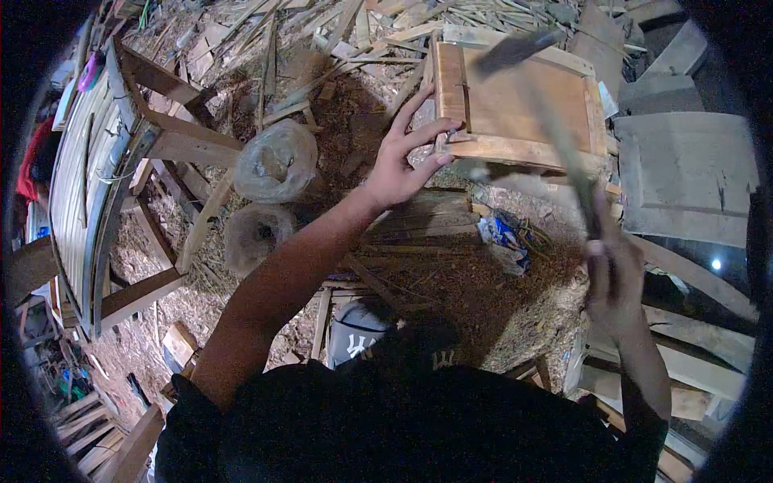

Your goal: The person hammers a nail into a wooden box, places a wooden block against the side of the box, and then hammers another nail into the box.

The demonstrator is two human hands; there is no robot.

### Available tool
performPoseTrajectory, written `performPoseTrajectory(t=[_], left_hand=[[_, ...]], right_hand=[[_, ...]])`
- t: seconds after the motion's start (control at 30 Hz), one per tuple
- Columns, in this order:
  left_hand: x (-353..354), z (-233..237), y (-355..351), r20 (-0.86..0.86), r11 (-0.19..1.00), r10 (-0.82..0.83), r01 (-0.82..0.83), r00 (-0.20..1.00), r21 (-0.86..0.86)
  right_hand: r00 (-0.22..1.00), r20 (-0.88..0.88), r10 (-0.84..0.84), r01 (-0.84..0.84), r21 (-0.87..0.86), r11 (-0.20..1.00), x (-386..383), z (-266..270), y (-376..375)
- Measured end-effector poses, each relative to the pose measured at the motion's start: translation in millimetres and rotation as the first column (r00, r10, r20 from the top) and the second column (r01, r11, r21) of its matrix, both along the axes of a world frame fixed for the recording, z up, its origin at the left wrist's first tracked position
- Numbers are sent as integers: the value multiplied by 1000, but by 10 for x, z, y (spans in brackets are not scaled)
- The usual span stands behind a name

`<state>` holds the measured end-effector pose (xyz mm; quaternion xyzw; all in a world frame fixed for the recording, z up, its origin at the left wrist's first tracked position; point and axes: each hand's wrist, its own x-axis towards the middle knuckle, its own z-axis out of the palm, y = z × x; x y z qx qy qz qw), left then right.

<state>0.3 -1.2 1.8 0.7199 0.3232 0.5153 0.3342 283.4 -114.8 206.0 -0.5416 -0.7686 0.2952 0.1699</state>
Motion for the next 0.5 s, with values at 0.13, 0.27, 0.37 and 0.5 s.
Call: performPoseTrajectory(t=[0.13, 0.27, 0.37, 0.5], left_hand=[[15, -20, -1, 6, 1000, 3, -3, 1000, 10], [-1, -32, 37, 53, 1000, -12, 11, 999, 10], [-10, -23, 7, -27, 1000, 5, -5, 1000, 2], [1, -47, -1, 20, 1000, 7, -7, 1000, 6]], right_hand=[[985, 73, 155, -170, 300, 939, 222, -254, 10], [983, 135, 124, -113, -85, 990, -23, -86, 17], [971, 139, 192, -221, 236, 946, 116, -147, 36], [930, -164, -329, 330, -22, 944, 228, -150, -146]])
